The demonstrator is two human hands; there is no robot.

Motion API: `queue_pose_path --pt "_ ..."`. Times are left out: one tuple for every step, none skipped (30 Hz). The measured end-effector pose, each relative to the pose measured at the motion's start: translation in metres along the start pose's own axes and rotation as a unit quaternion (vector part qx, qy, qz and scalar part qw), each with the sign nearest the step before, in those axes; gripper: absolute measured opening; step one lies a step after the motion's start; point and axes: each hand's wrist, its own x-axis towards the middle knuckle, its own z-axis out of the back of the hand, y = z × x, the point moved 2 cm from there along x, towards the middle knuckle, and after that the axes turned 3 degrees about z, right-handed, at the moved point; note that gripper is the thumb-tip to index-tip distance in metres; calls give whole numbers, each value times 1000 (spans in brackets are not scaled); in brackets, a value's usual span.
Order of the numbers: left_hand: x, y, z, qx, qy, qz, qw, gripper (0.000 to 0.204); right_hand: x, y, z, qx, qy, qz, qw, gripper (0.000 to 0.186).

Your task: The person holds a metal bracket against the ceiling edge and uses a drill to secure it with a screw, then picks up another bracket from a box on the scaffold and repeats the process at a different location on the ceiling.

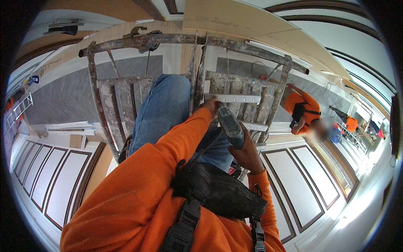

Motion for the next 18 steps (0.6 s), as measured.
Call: queue_pose_path --pt "-25 -6 -10 28 -9 16 999 23 -1 -3 -1 -3 -8 -3 1000 88" --pt "-46 -11 -17 52 -19 29 998 23 -2 -5 -2 -7 -14 -3 1000 88" --pt "-58 -15 -20 65 -22 33 997 23 -2 -4 -2 1 -14 -7 1000 88" --pt "-68 -19 -23 78 -24 37 996 23 -2 -3 -2 9 -15 -10 1000 88" --pt "-72 -21 -23 88 -26 41 995 24 -2 0 -1 15 -14 -14 1000 88" --pt "-61 -19 -17 67 2 47 997 23 -2 5 -1 17 -10 -23 1000 88" --pt "-49 -17 -11 46 30 52 997 23 -1 10 0 20 -7 -32 999 88" --pt "-51 -20 -13 32 58 58 996 23 0 11 0 26 -8 -43 999 88" --pt "-53 -20 -14 26 42 61 997 23 1 13 1 28 -4 -44 999 88" --pt "-55 -19 -18 20 25 64 997 23 3 14 2 30 0 -45 999 88" --pt "-66 -21 -22 15 8 68 998 23 3 15 3 33 4 -48 998 87" --pt "-74 -24 -24 27 18 69 997 23 2 17 3 47 6 -49 998 87" --pt "-83 -27 -25 39 28 71 996 24 2 18 4 61 7 -50 997 87" --pt "-86 -29 -25 47 39 71 996 25 2 20 5 71 10 -48 996 87" --pt "-85 -29 -25 54 28 67 996 26 2 21 4 72 11 -57 996 87" --pt "-85 -27 -27 60 17 64 996 27 2 20 3 73 11 -65 995 87" --pt "-83 -27 -27 68 6 60 996 28 1 19 3 75 11 -73 994 87" --pt "-73 -24 -22 53 22 54 997 29 1 18 2 59 9 -59 996 87"
